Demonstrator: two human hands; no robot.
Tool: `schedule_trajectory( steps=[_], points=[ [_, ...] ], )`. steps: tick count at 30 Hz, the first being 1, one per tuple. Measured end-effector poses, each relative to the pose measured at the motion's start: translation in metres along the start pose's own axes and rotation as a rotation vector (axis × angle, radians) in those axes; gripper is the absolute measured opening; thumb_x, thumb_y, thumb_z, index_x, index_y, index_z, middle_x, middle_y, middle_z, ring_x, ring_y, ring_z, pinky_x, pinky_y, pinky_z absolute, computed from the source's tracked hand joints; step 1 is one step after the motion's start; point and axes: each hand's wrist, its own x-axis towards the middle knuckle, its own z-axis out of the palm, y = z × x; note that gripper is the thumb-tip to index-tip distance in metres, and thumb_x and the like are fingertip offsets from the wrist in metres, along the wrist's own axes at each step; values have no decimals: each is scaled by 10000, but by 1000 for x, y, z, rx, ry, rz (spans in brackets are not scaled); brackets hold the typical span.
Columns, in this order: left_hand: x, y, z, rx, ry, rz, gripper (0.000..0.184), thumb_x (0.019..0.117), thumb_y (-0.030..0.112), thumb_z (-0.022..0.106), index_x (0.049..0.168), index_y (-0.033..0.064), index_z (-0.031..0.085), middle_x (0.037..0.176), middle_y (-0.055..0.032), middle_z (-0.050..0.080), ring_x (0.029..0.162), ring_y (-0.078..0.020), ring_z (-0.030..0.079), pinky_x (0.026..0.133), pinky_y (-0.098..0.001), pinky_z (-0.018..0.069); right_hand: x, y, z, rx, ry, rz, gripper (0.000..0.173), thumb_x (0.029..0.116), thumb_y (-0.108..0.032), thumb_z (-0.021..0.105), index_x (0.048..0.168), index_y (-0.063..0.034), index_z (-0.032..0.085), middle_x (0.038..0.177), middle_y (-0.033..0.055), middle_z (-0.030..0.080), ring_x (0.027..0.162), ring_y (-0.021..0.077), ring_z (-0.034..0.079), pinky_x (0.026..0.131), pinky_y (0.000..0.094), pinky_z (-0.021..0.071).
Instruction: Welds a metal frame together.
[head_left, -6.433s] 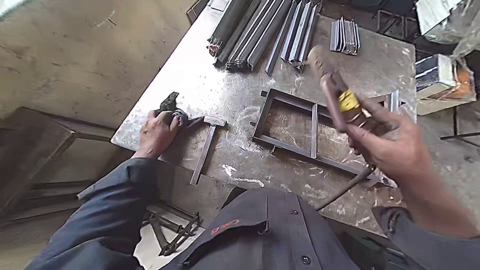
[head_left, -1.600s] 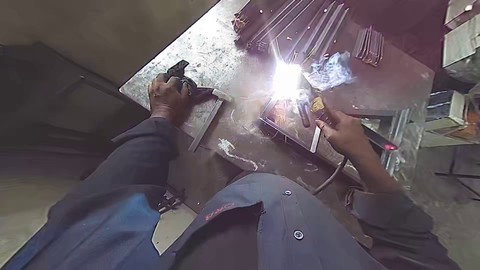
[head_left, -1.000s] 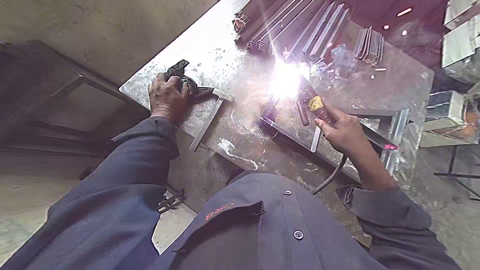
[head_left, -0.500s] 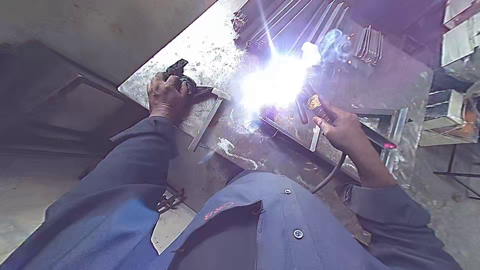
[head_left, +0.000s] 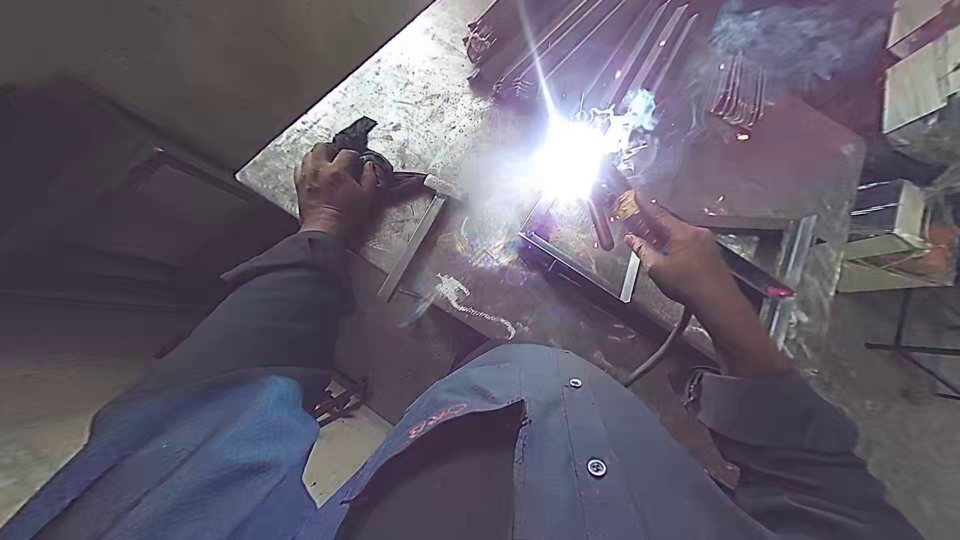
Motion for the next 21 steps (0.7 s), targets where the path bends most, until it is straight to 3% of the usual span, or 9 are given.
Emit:
schedule_trajectory(
  steps=[5, 8, 12, 14, 19, 21],
  points=[
    [-3, 5, -6, 2, -22, -24, 494, 1037, 465, 455, 1258, 70, 653, 1394, -257, 558, 1329, -453, 521, 1084, -665, 396, -1, 1, -1, 16, -6, 7, 561, 1011, -273, 640, 1548, -271, 476, 1132, 151, 737, 974, 334, 724, 841, 599, 561],
    [-2, 3, -4, -6, -26, -22, 507, 1040, 471, 450, 1259, 61, 653, 1403, -268, 550, 1331, -465, 516, 1080, -676, 388, -3, 1, -3, 18, -16, 28, 478, 1008, -292, 651, 1470, -212, 559, 1096, 172, 733, 975, 361, 716, 837, 629, 539],
    [-2, 1, -2, -9, -9, 1, 497, 1042, 459, 450, 1250, 58, 657, 1382, -278, 561, 1316, -473, 526, 1066, -682, 399, -3, 2, -3, 24, 5, -20, 532, 1011, -273, 641, 1525, -227, 511, 1091, 173, 741, 953, 355, 723, 824, 614, 549],
    [-4, 5, -5, -12, -18, -8, 499, 1040, 465, 453, 1245, 57, 654, 1379, -276, 558, 1318, -472, 522, 1074, -677, 397, -3, 2, -3, 16, 5, -12, 475, 1011, -299, 641, 1471, -209, 564, 1088, 166, 740, 978, 351, 718, 849, 614, 545],
    [-7, 11, -12, -20, -31, -24, 505, 1045, 454, 465, 1260, 37, 649, 1392, -292, 548, 1324, -483, 518, 1084, -683, 392, -3, 4, -2, 30, -20, 2, 549, 1010, -260, 639, 1538, -280, 486, 1096, 165, 741, 943, 348, 726, 807, 617, 554],
    [-4, 6, -5, -7, -12, -18, 493, 1043, 459, 466, 1244, 49, 650, 1368, -282, 560, 1303, -476, 531, 1072, -676, 398, -2, 5, 0, 42, -6, -6, 537, 1005, -277, 656, 1521, -288, 506, 1084, 148, 739, 929, 319, 724, 800, 598, 558]
  ],
)
